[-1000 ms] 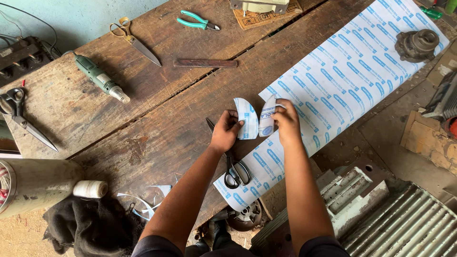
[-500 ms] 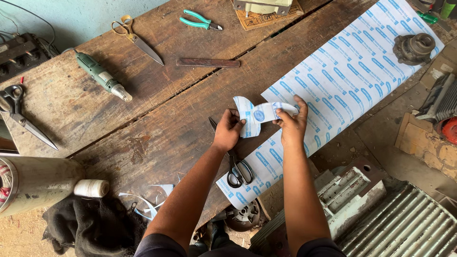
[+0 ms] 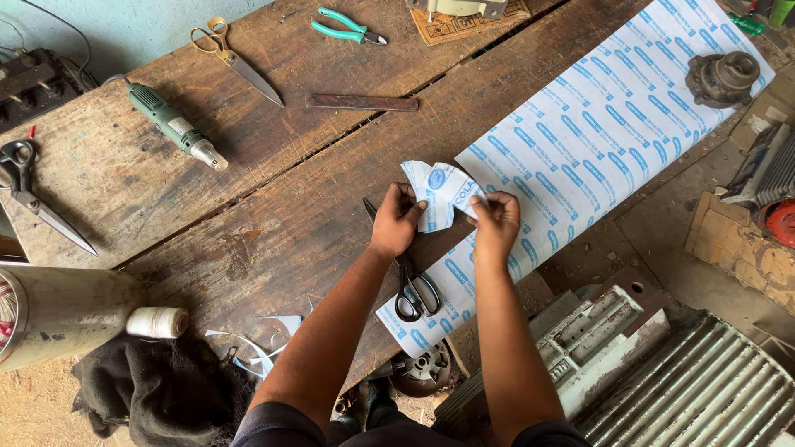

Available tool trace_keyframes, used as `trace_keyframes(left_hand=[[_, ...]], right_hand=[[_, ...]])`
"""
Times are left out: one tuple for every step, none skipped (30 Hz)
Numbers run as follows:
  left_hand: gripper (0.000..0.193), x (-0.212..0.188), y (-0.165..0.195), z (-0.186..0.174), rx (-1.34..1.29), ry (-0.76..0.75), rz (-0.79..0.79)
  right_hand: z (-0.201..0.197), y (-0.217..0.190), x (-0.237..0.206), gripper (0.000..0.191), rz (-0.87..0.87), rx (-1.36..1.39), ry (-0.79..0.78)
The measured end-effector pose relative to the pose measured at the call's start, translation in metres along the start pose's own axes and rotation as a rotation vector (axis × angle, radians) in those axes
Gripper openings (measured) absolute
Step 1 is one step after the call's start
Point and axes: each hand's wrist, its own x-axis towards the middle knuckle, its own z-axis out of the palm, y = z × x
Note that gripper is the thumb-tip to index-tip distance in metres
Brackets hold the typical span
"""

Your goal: The person cuts a piece of adhesive-backed paper with scissors on a workbench, then carries an electric motor outside, sits on the ground, and brushes the motor housing and mounting surface with a paintbrush, rotating the motor to reach different sides.

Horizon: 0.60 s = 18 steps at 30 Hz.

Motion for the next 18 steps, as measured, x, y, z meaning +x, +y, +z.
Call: trace_keyframes(left_hand=[[0.021, -0.001, 0.0, 0.0, 0.007, 0.002, 0.005], [0.021, -0.001, 0.0, 0.0, 0.015, 0.005, 0.01], [0.021, -0.002, 0.0, 0.0, 0.003, 0.006, 0.012], [0.022, -0.002, 0.001, 0.001, -0.008, 0.008, 0.015], [0.022, -0.002, 0.001, 0.001, -0.019, 0.009, 0.018], [0.021, -0.002, 0.001, 0.001, -0.022, 0.009, 0.017], [0.021, -0.002, 0.001, 0.001, -0.024, 0.009, 0.016], [0.021, -0.003, 0.002, 0.001, -0.027, 0.009, 0.015], [0.021, -0.004, 0.002, 0.001, -0.019, -0.001, -0.003], [0.021, -0.005, 0.002, 0.001, -0.012, -0.01, -0.021], [0.021, -0.008, 0.003, 0.001, -0.005, -0.02, -0.04], [0.022, -0.008, 0.003, 0.0, 0.008, -0.023, -0.022], [0.023, -0.009, 0.004, 0.0, 0.021, -0.025, -0.004], [0.024, -0.011, 0.004, 0.0, 0.034, -0.028, 0.013], [0.024, -0.013, 0.004, 0.0, 0.045, -0.025, -0.008], [0.024, -0.014, 0.004, 0.001, 0.055, -0.022, -0.03], [0.024, -0.016, 0.004, 0.001, 0.064, -0.021, -0.052], [0.023, -0.017, 0.004, 0.002, 0.052, -0.023, -0.056]], right_hand=[[0.001, 0.0, -0.003, 0.027, -0.09, -0.063, -0.046], [0.001, 0.001, -0.006, 0.027, -0.18, -0.125, -0.092], [0.002, 0.002, -0.009, 0.027, -0.271, -0.189, -0.139], [0.002, 0.004, -0.012, 0.027, -0.23, -0.202, -0.164], [0.003, 0.006, -0.014, 0.027, -0.19, -0.214, -0.189], [0.003, 0.008, -0.016, 0.027, -0.149, -0.225, -0.214], [0.002, 0.009, -0.017, 0.03, -0.131, -0.217, -0.25], [0.001, 0.009, -0.018, 0.035, -0.113, -0.208, -0.286], [-0.001, 0.008, -0.017, 0.041, -0.094, -0.198, -0.321], [-0.004, 0.006, -0.015, 0.034, -0.029, -0.195, -0.317], [-0.01, 0.003, -0.012, 0.028, 0.036, -0.192, -0.311], [-0.015, 0.001, -0.005, 0.022, 0.099, -0.189, -0.307], [-0.022, -0.006, 0.002, 0.021, 0.064, -0.227, -0.344], [-0.03, -0.013, 0.009, 0.021, 0.029, -0.265, -0.382], [-0.036, -0.021, 0.018, 0.022, -0.007, -0.303, -0.42], [-0.043, -0.029, 0.024, 0.018, -0.186, -0.42, -0.478], [-0.049, -0.037, 0.032, 0.015, -0.365, -0.536, -0.533], [-0.054, -0.045, 0.039, 0.013, -0.546, -0.65, -0.586]])
